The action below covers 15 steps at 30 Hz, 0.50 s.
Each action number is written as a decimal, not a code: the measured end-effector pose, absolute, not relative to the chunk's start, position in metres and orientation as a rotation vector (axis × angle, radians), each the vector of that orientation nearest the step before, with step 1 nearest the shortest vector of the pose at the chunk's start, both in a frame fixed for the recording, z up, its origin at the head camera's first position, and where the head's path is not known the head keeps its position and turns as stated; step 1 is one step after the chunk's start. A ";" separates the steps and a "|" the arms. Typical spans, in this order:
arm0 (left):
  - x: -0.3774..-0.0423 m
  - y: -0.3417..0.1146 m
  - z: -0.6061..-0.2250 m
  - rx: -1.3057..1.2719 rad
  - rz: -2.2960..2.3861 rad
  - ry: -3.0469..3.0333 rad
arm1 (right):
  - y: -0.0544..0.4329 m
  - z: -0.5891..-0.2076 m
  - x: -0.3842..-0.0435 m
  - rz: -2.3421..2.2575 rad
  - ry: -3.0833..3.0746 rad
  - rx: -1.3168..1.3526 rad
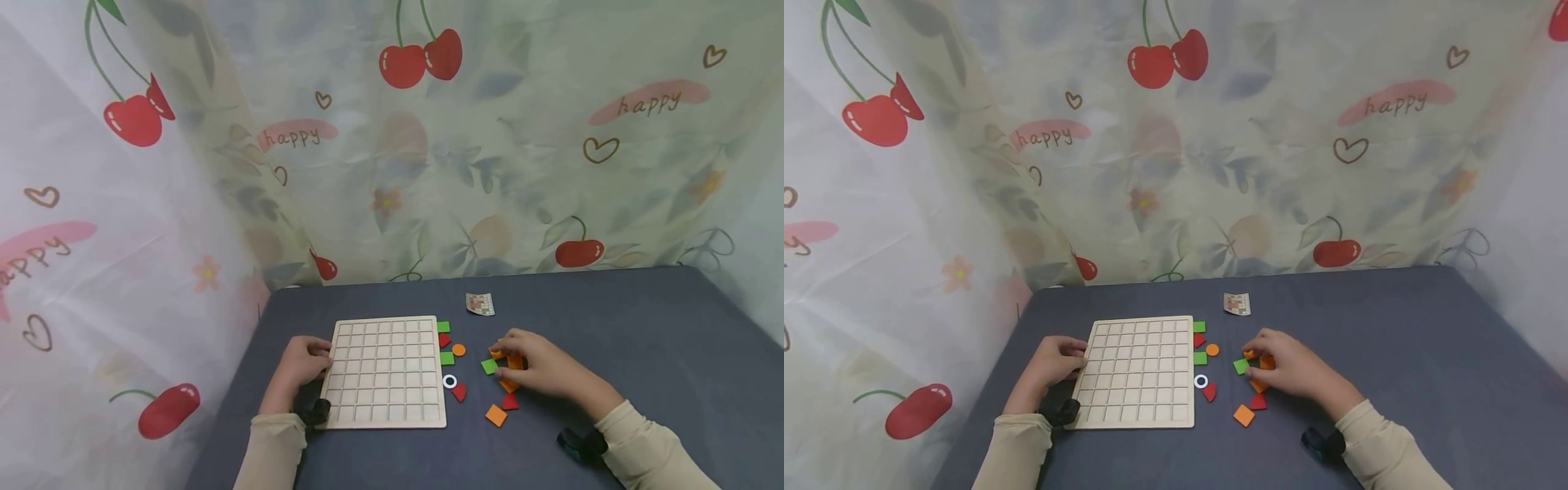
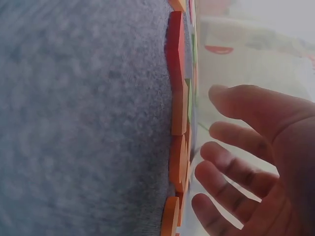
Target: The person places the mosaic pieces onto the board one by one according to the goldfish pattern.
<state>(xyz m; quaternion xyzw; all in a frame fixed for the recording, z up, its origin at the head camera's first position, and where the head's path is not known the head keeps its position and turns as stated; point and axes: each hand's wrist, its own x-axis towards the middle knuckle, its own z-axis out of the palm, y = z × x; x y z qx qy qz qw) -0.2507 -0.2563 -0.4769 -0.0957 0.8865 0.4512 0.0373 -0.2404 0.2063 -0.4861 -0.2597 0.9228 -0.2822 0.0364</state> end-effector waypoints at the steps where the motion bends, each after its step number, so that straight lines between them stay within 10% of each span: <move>1: -0.251 -0.256 -0.477 -0.294 1.384 2.721 | 0.206 -0.486 -0.240 -0.868 2.832 -0.793; 15: -0.252 -0.256 -0.479 -0.327 1.393 2.712 | 0.185 -0.476 -0.247 -0.814 2.713 -0.901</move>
